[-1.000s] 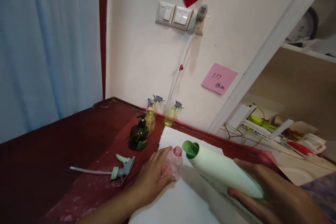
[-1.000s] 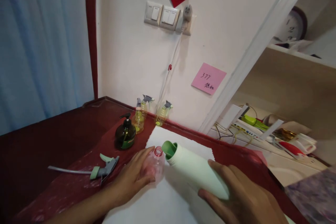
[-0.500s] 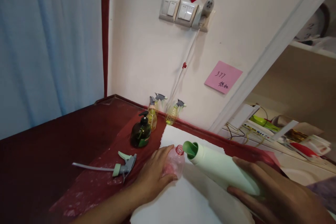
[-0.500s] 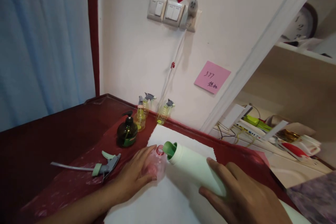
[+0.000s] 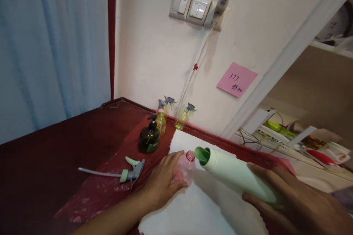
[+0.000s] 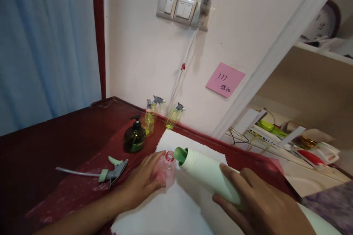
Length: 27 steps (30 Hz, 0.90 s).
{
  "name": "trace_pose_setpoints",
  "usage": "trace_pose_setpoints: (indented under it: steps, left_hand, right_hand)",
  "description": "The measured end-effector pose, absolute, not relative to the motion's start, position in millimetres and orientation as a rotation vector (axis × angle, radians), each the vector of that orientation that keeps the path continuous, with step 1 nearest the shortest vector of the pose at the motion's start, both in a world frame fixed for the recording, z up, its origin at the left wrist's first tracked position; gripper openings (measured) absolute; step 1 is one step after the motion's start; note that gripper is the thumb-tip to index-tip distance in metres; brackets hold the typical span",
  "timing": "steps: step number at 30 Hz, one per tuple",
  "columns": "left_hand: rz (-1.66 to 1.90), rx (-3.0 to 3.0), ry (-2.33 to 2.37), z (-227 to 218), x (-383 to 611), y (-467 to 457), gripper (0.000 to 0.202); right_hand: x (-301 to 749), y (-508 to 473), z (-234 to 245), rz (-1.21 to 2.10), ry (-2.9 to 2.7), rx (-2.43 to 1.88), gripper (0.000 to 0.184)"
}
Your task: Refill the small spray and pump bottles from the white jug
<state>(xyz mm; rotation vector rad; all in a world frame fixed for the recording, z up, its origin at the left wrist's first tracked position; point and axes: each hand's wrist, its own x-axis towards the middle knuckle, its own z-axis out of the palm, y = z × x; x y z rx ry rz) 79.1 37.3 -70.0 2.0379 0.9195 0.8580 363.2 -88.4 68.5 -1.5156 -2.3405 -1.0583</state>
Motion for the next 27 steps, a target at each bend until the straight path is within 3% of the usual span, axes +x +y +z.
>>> trace_pose_setpoints:
  steps: [27]
  left_hand:
    - [0.865, 2.055, 0.925, -70.5, 80.4, 37.8, 0.075]
  right_hand:
    - [363.6, -89.3, 72.0, -1.132, -2.386, -1.493, 0.043]
